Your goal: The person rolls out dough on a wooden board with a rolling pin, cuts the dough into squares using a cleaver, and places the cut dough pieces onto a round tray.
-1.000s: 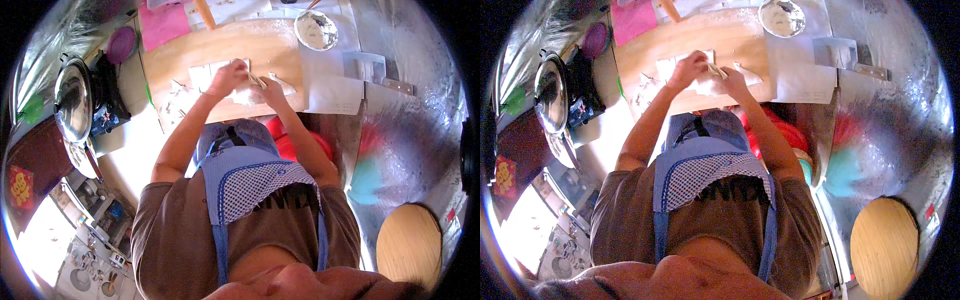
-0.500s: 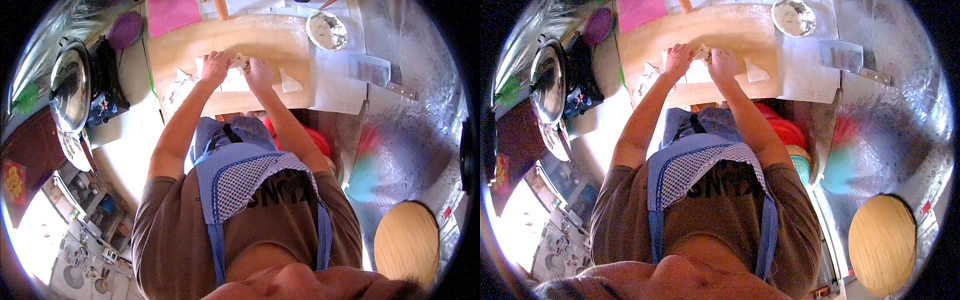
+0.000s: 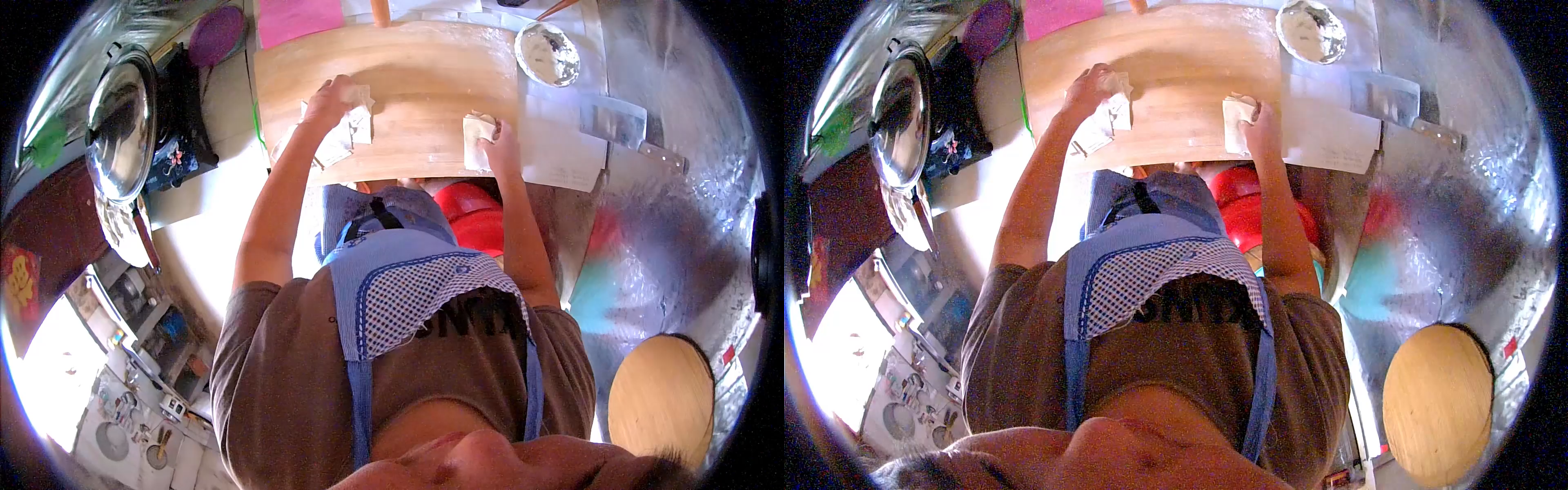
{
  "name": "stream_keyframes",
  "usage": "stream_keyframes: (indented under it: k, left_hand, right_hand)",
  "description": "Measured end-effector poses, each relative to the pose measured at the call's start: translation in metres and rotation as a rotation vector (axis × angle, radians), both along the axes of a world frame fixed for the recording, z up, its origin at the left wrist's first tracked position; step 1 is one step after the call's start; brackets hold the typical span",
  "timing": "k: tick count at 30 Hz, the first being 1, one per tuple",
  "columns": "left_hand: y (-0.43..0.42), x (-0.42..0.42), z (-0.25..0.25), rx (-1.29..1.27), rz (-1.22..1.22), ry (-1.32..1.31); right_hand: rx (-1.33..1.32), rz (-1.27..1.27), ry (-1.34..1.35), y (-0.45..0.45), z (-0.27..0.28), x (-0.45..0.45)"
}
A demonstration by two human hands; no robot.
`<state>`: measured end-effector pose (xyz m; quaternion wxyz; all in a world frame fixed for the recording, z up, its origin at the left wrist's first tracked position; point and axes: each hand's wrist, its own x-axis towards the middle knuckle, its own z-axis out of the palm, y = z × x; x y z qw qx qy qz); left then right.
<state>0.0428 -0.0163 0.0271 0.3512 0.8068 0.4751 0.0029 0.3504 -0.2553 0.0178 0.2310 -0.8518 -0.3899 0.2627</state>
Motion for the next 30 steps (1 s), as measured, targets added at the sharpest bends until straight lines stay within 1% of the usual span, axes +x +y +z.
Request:
stream_keyframes:
  k: [2,3,4,5,6,7,8,9,11,12,13,14,15,16,17,19,20,21,22,23,24,25,27,28,29,30]
  left_hand:
    - [-0.003,0.004,0.002,-0.025,0.037,0.041]
    - [-0.002,0.005,0.0,0.037,-0.009,0.111]
    - [0.0,0.006,-0.002,0.101,-0.057,0.181]
    - [0.002,0.006,-0.003,0.103,-0.053,0.184]
    - [0.003,0.006,-0.004,0.193,-0.114,0.173]
    - [0.004,0.005,-0.004,0.283,-0.175,0.162]
    - [0.005,0.004,-0.005,0.286,-0.168,0.165]
    - [0.006,0.006,0.002,0.243,-0.21,0.169]
    - [0.008,0.009,0.019,0.204,-0.246,0.176]
    - [0.007,0.009,0.03,0.032,-0.133,0.107]
    - [0.005,0.01,0.044,-0.137,-0.02,0.037]
    - [0.003,0.009,0.059,-0.133,-0.015,0.038]
    - [0.0,0.01,0.078,-0.081,0.019,-0.051]
    - [-0.002,0.01,0.088,-0.029,0.054,-0.139]
    - [0.002,0.008,0.09,-0.027,0.06,-0.136]
    - [0.008,0.002,0.093,0.142,0.068,-0.15]
    - [0.013,-0.001,0.096,0.239,-0.024,-0.047]
    - [0.015,0.0,0.106,0.252,-0.012,-0.044]
    - [0.01,0.002,0.116,0.28,0.068,-0.121]
    - [0.003,0.0,0.123,0.297,0.151,-0.194]
    - [0.002,-0.004,0.128,0.312,0.172,-0.183]
    - [0.0,-0.009,0.129,0.318,0.182,-0.181]
    - [-0.008,-0.022,0.135,0.121,0.356,-0.201]
    - [-0.012,-0.029,0.14,0.032,0.374,-0.158]
    - [-0.02,-0.037,0.143,0.035,0.383,-0.155]
    - [-0.03,-0.045,0.144,-0.11,0.427,-0.264]
  right_hand:
    - [-0.091,0.001,-0.058,-0.003,-0.003,0.003]
    - [-0.092,0.005,-0.054,-0.003,0.0,0.002]
    - [-0.158,0.058,-0.124,-0.002,0.003,0.003]
    - [-0.221,0.113,-0.195,-0.001,0.007,0.002]
    - [-0.218,0.117,-0.193,-0.002,0.006,0.002]
    - [-0.122,0.175,-0.255,-0.004,0.005,0.004]
    - [-0.026,0.234,-0.317,-0.005,0.005,0.004]
    - [-0.022,0.241,-0.315,-0.005,0.009,0.003]
    - [-0.068,0.243,-0.185,-0.001,0.02,0.001]
    - [-0.064,0.249,-0.182,-0.001,0.016,-0.001]
    - [0.039,0.113,0.09,-0.001,0.009,-0.003]
    - [0.141,-0.025,0.361,0.0,0.003,-0.003]
    - [0.144,-0.02,0.363,0.006,0.006,-0.003]
    - [0.22,-0.014,0.432,0.014,0.014,-0.006]
    - [0.295,-0.007,0.501,0.02,0.018,-0.009]
    - [0.314,0.01,0.543,0.033,0.015,-0.014]
    - [0.306,0.051,0.516,0.042,0.015,-0.016]
    - [0.308,0.093,0.486,0.056,0.021,-0.02]
    - [0.311,0.1,0.491,0.067,0.036,-0.025]
    - [0.201,0.11,0.481,0.075,0.057,-0.034]
    - [0.096,0.124,0.466,0.081,0.068,-0.04]
    - [0.098,0.136,0.467,0.085,0.067,-0.047]
    - [0.226,0.21,0.541,0.091,0.057,-0.06]
    - [0.227,0.221,0.545,0.094,0.051,-0.065]
    - [0.197,0.234,0.591,0.097,0.046,-0.07]
    - [0.165,0.247,0.636,0.098,0.042,-0.076]
